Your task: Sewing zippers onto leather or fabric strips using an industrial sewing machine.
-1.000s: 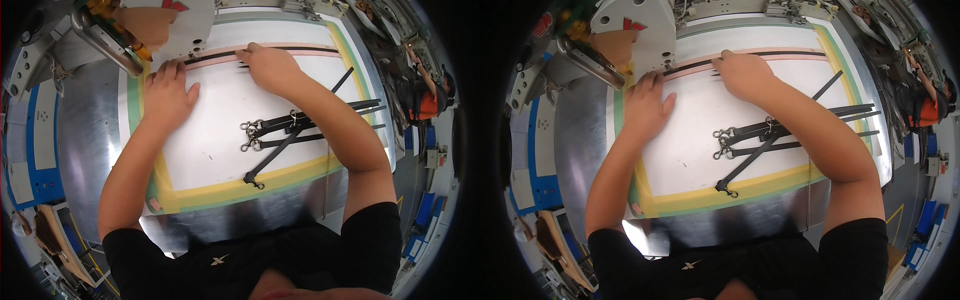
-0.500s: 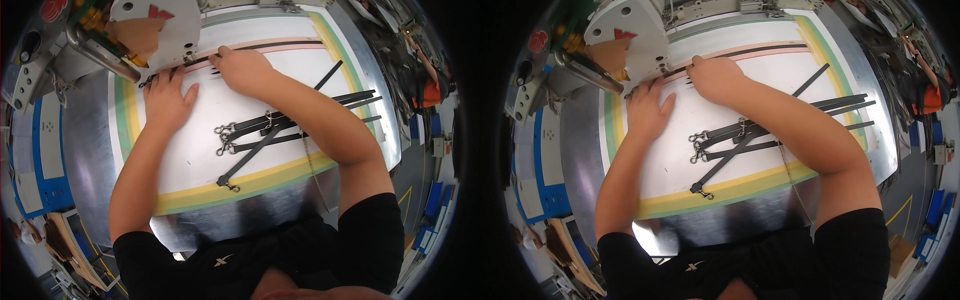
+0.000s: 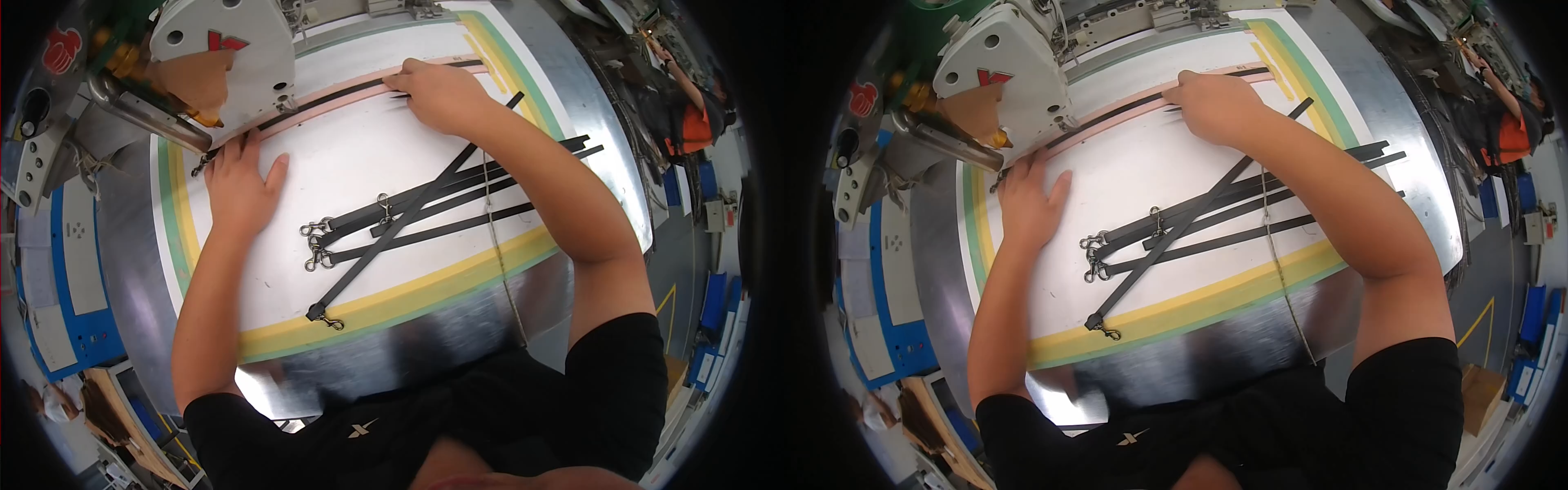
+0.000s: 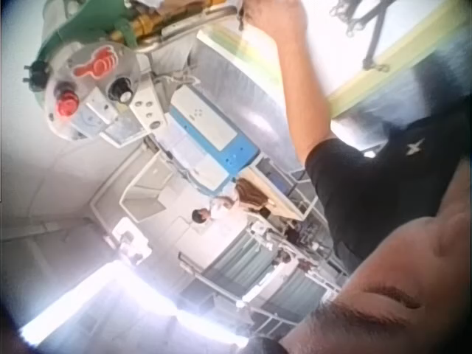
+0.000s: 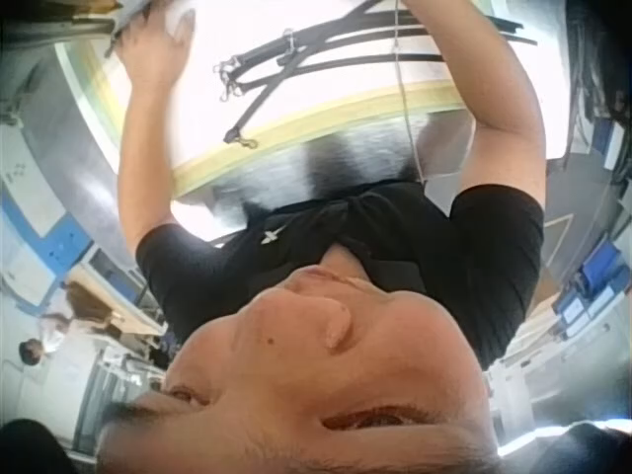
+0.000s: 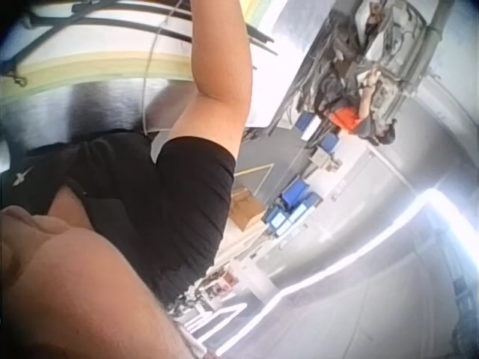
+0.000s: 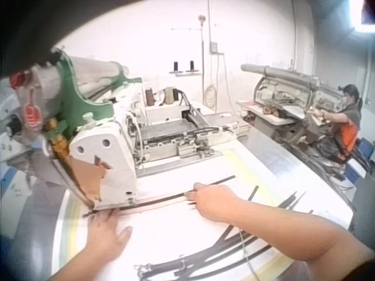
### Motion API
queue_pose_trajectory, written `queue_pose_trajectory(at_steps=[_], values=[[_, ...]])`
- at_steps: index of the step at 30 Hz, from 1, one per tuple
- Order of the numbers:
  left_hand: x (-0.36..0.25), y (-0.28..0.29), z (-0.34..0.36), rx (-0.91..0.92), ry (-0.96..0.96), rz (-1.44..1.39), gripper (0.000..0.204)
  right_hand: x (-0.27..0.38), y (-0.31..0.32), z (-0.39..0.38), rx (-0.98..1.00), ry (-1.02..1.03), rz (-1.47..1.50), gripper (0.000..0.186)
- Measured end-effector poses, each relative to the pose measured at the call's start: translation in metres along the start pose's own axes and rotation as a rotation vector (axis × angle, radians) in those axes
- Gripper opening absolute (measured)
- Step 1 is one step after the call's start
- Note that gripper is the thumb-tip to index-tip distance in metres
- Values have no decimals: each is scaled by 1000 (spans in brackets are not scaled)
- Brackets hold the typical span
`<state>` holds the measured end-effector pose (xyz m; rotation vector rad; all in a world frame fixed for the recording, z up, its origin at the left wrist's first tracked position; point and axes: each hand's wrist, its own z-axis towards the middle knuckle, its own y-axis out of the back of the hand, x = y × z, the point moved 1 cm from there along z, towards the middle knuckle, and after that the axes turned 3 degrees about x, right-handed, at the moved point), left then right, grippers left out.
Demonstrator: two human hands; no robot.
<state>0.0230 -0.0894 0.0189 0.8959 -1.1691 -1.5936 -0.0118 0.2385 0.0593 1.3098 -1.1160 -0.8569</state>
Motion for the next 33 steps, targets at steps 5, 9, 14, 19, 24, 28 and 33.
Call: queue_pose_trajectory(at_steps=[5, 9, 14, 19, 24, 28, 33], values=[[-31, -5, 16, 35, -21, -27, 66, 0, -3, 4, -25, 62, -41, 39], [-52, -6, 27, 76, -33, -58, 67, -5, -8, 5, -55, 90, -17, 37], [-74, -9, 36, 47, -69, -58, 61, -8, -7, 4, -62, 147, 5, 32], [-90, -12, 44, 78, -58, -71, 63, -17, -11, 8, -46, 166, -8, 42], [-99, -8, 45, 44, -60, -30, 60, -14, -7, 7, -61, 203, 1, 42], [-100, -9, 51, 106, -54, -83, 62, -26, -6, 1, -94, 240, 60, 46], [-95, -6, 46, 32, -91, -64, 64, -69, 6, -10, -2, 78, -4, 48]])
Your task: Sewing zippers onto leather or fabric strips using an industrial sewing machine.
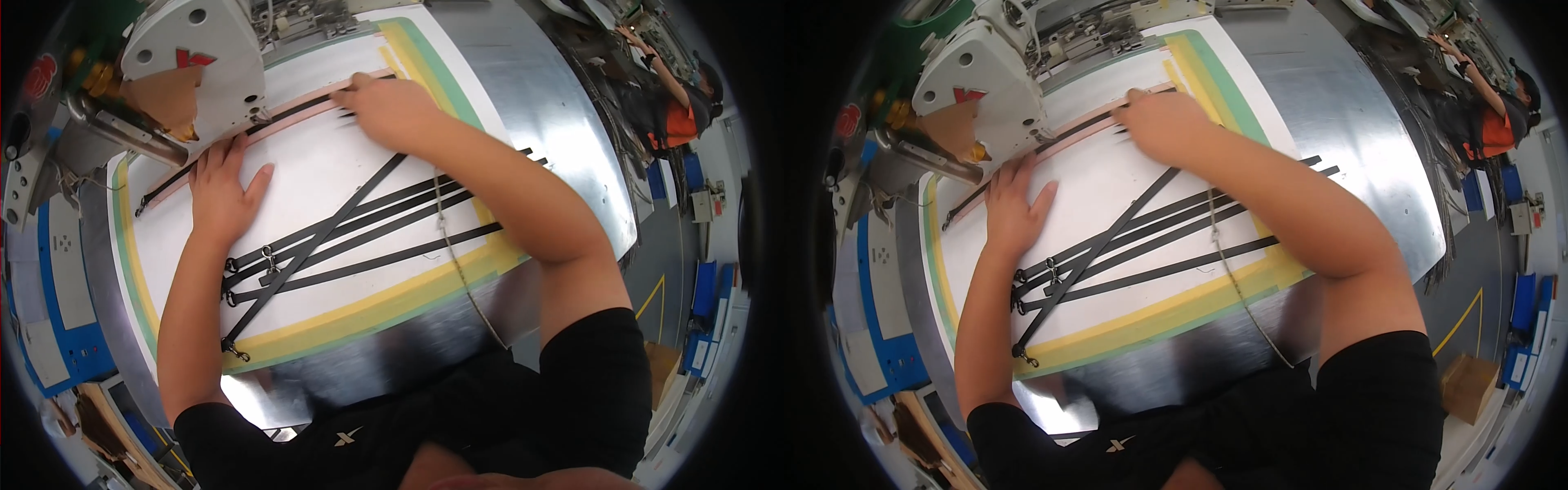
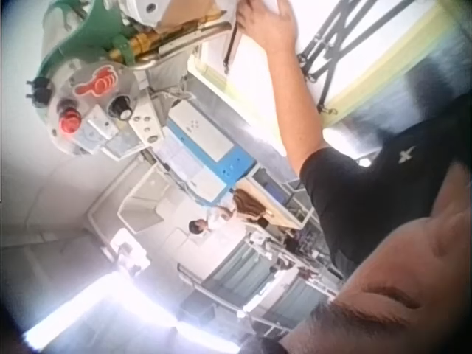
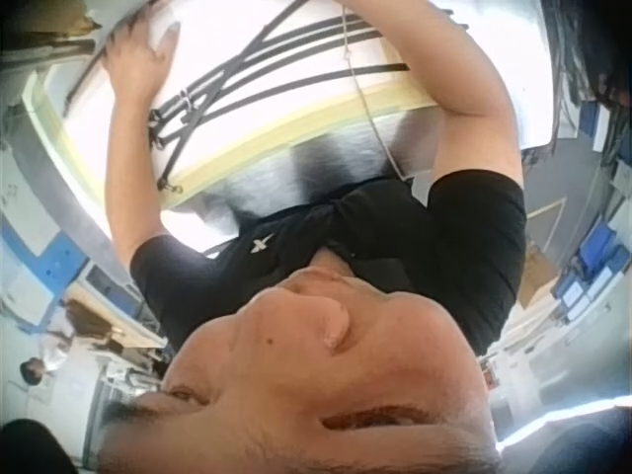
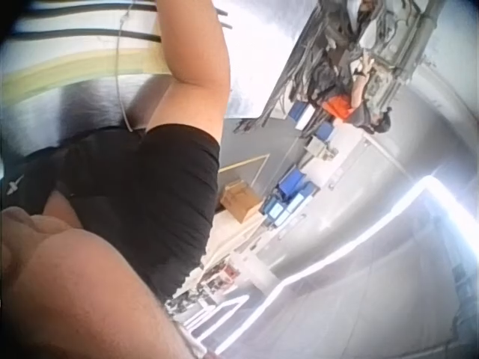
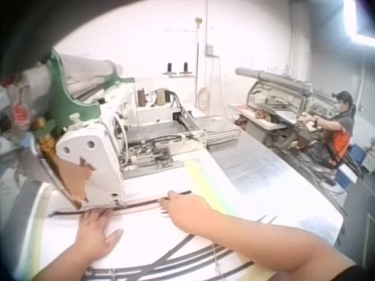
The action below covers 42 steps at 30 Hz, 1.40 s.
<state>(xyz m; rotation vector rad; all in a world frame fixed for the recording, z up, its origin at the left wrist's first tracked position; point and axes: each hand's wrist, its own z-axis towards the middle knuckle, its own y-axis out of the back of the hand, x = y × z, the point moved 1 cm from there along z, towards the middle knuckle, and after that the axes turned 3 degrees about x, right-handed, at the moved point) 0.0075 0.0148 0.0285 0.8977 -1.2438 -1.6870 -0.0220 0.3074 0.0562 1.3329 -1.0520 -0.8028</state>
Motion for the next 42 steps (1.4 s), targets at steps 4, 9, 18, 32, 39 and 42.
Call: queue_pose_trajectory(at_steps=[4, 9, 18, 32, 39, 42], values=[[-1, -1, 1, 27, 8, 5, 64, -38, -1, -16, -31, -52, 0, 49], [-12, -4, 6, 99, 26, -42, 65, -48, -1, -19, 11, -82, -9, 49], [-27, -12, 18, 124, -15, -45, 67, -36, -5, -11, 16, -12, -20, 47], [-46, -19, 23, 83, -47, 4, 66, -23, -26, 0, -81, 114, 45, 39], [-54, -21, 28, 100, -39, -49, 68, -10, -23, 2, -73, 156, 60, 47], [-47, -20, 31, 147, -22, -90, 67, -5, -27, 5, -83, 178, 81, 47]])
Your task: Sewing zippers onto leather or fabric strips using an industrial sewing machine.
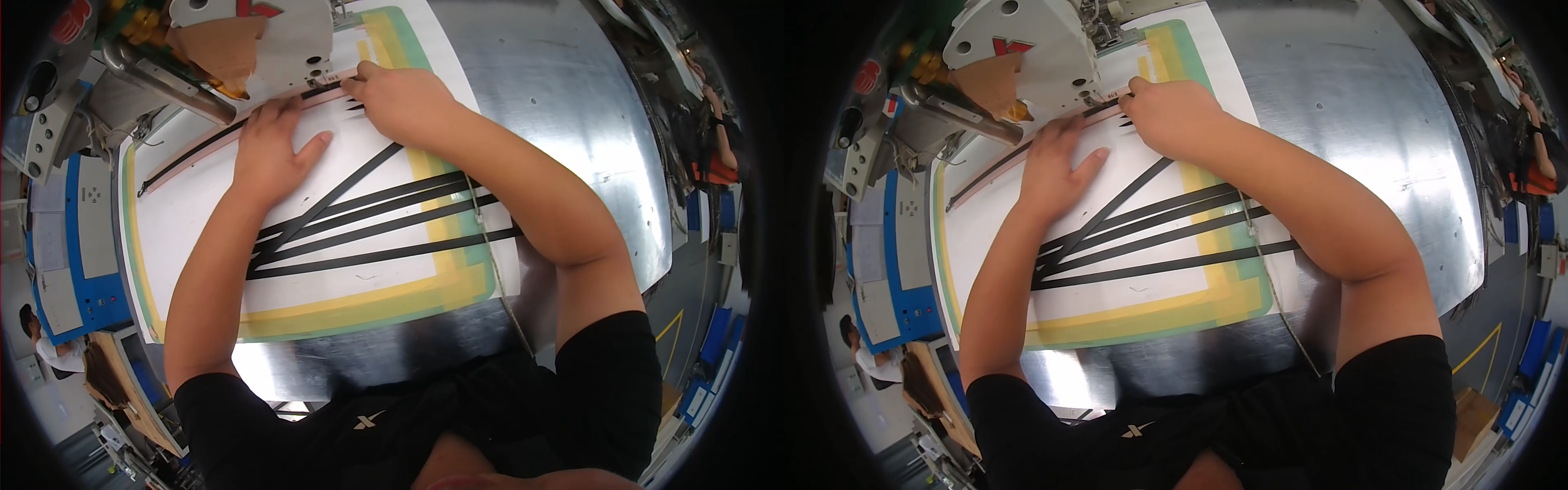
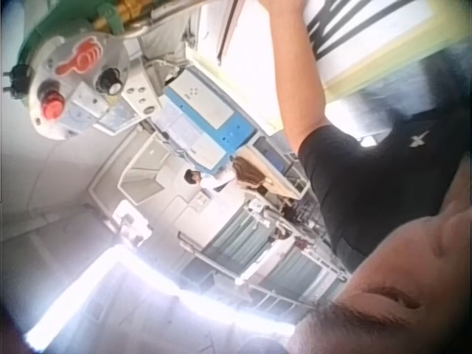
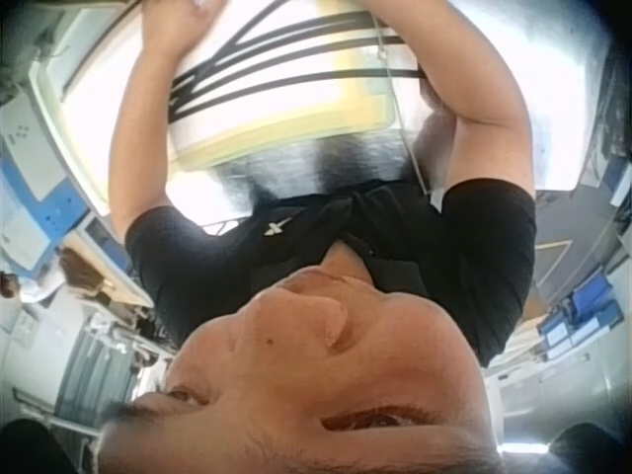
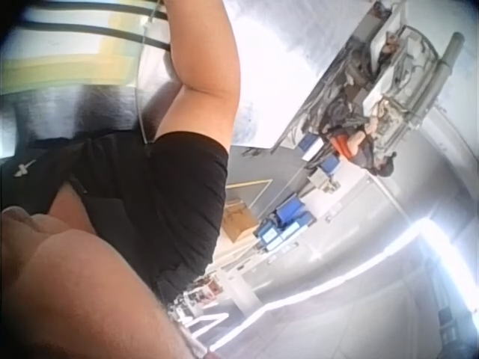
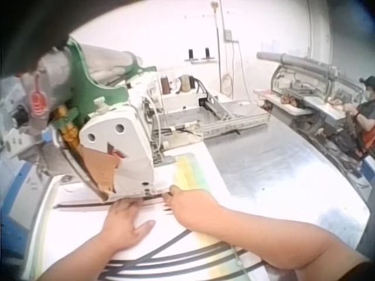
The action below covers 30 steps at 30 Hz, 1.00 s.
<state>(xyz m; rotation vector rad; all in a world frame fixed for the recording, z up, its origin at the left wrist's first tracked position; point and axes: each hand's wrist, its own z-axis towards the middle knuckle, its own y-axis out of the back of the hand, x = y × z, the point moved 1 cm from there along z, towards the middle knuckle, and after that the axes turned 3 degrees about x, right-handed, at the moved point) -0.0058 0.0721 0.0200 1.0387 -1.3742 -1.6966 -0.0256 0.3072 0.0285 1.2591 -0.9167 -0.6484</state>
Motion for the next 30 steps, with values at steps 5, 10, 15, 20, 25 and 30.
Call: queue_pose_trajectory(at_steps=[5, 10, 15, 20, 25, 30], values=[[3, 2, -7, -38, -5, 40, 62, -2, -14, 1, -45, 36, 52, 40], [7, 0, -5, -45, 12, 73, 69, 8, -13, 3, -40, 21, 44, 42], [6, -2, -3, -4, 10, 58, 71, 12, -17, 7, -27, 15, 23, 43], [21, -1, -14, -34, 0, 81, 70, 17, -22, 8, -49, 27, 68, 46], [65, 17, -44, 0, 70, 102, 63, 16, -22, 8, -36, 6, 80, 45], [132, 40, -80, -41, 123, 161, 57, 21, -15, 8, 18, -15, 81, 44]])
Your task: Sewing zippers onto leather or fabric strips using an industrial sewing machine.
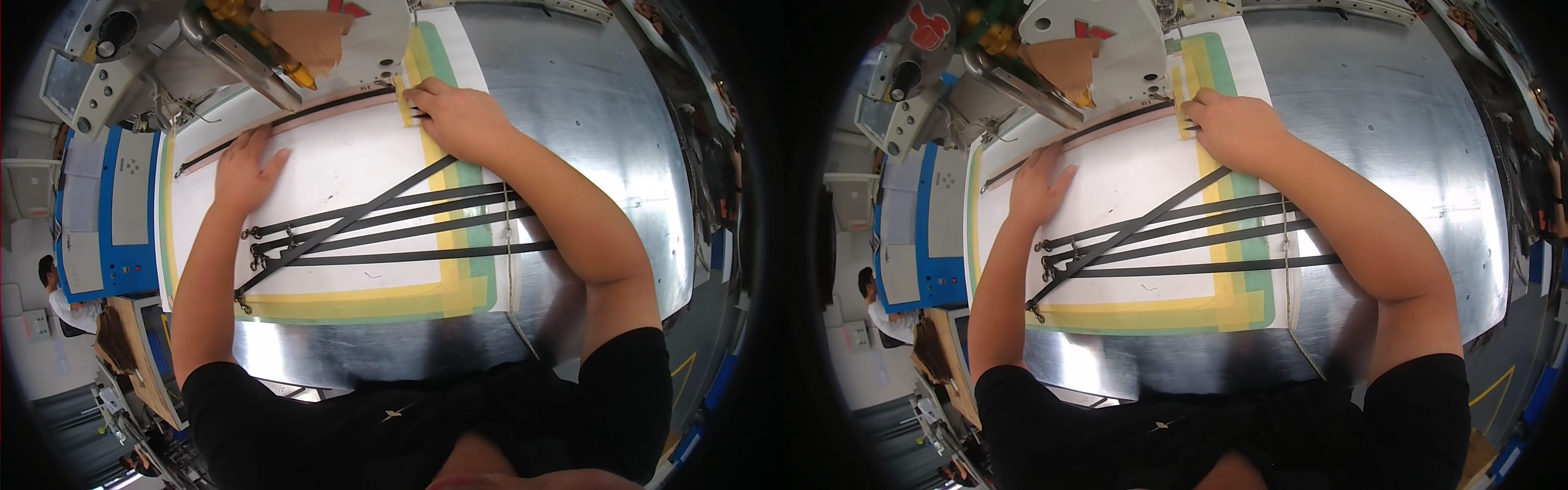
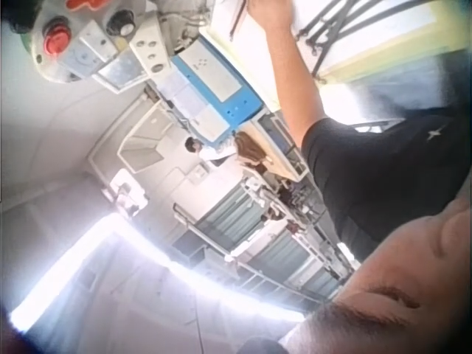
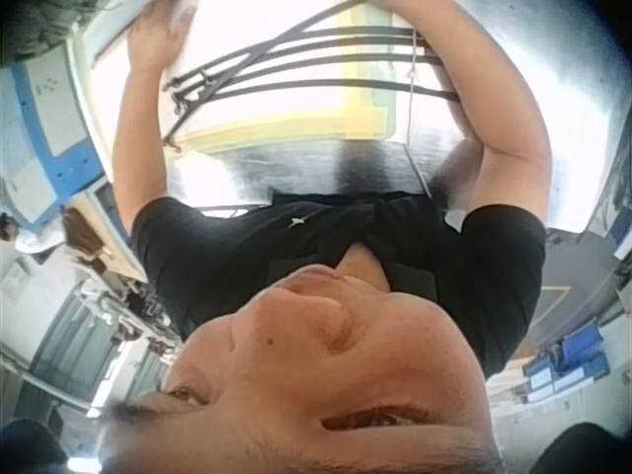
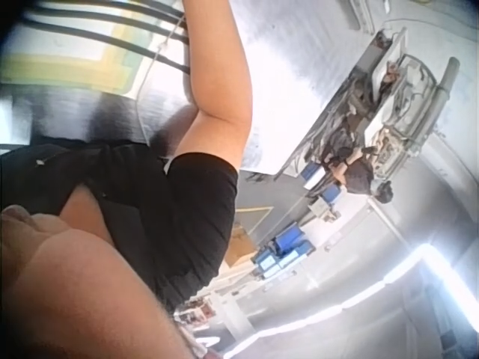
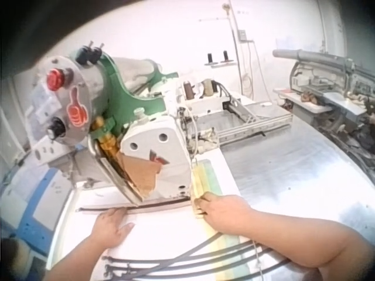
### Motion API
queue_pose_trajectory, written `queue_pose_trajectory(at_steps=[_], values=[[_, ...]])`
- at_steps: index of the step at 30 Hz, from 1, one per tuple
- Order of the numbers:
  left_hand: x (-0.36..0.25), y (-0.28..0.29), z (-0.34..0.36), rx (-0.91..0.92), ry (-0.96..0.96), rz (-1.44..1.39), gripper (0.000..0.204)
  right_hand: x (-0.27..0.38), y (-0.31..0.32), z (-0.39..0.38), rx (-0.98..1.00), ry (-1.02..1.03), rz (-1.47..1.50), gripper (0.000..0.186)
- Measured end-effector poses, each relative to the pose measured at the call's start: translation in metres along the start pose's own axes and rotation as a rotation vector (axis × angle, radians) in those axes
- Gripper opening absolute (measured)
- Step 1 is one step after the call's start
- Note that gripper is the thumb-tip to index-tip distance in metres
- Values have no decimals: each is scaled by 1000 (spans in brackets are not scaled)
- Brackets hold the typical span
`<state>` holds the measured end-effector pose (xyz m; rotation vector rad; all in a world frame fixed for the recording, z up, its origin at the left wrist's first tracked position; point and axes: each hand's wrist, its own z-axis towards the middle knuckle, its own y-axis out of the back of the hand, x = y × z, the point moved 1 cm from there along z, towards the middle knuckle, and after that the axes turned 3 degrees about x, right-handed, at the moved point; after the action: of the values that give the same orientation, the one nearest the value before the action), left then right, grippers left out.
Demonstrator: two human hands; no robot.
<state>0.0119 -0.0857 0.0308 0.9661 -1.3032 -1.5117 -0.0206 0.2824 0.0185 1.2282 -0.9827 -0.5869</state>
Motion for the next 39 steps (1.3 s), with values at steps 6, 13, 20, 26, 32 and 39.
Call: queue_pose_trajectory(at_steps=[6, 13, 20, 26, 32, 39], values=[[97, 13, -30, 110, 279, 91, 53, -8, 2, -2, -3, -5, 15, 44], [248, -14, -70, -40, 552, 54, 59, 2, 1, 4, -30, 55, 47, 38], [257, -11, -20, 166, 784, 155, 69, -2, 3, -1, -84, 38, 30, 33], [220, 19, -19, 25, 705, 147, 61, -8, -3, -1, -116, 42, 22, 33], [140, 86, -114, -465, 676, -53, 51, -7, -4, -2, -109, 38, 11, 32], [77, 43, -310, -352, 702, -111, 43, 0, 3, 2, -99, 81, 36, 39]])
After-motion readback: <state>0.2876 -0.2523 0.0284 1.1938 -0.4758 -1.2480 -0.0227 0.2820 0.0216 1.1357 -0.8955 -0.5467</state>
